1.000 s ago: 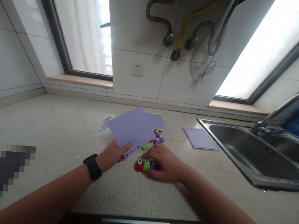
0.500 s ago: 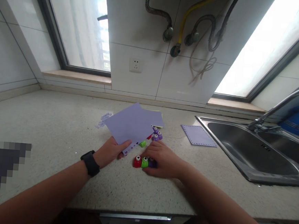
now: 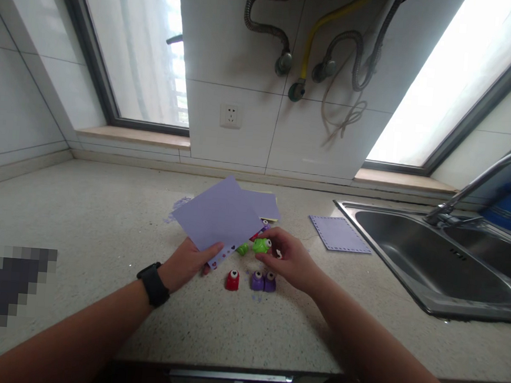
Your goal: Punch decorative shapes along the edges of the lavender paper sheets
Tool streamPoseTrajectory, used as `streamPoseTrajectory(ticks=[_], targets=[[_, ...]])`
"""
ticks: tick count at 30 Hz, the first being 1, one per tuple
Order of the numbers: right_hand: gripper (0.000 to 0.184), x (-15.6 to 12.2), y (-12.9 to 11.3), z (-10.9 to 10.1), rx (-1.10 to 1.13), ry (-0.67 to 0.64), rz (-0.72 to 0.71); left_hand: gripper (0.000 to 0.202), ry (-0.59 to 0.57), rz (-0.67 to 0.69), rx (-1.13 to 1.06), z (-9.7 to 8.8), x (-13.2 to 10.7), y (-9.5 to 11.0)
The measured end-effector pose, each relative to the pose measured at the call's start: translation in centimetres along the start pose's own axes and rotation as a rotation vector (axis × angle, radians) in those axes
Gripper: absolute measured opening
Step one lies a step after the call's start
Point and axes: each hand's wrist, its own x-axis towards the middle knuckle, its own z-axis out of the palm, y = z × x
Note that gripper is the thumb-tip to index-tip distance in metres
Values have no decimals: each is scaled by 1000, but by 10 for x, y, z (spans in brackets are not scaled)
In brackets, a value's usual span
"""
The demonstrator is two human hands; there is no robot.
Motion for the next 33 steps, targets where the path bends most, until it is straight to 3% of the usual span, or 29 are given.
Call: streamPoseTrajectory(ticks=[7,13,19,25,28,33], targets=[[40,10,4,-11,460,135,108,30,131,73,-62,17,2,21],[39,21,0,-34,723,191,142,36,191,161,-211,55,38,48],[35,27,-4,-59,736,184,131,45,211,202,-338,85,66,54],[35,13,20,-40,797,267,186,32,163,113,-260,83,52,41],[38,3,26,-25,852,212,201,29,113,85,-147,81,44,41],[40,-7,24,-19,926,166,162,24,138,116,-101,80,39,43]])
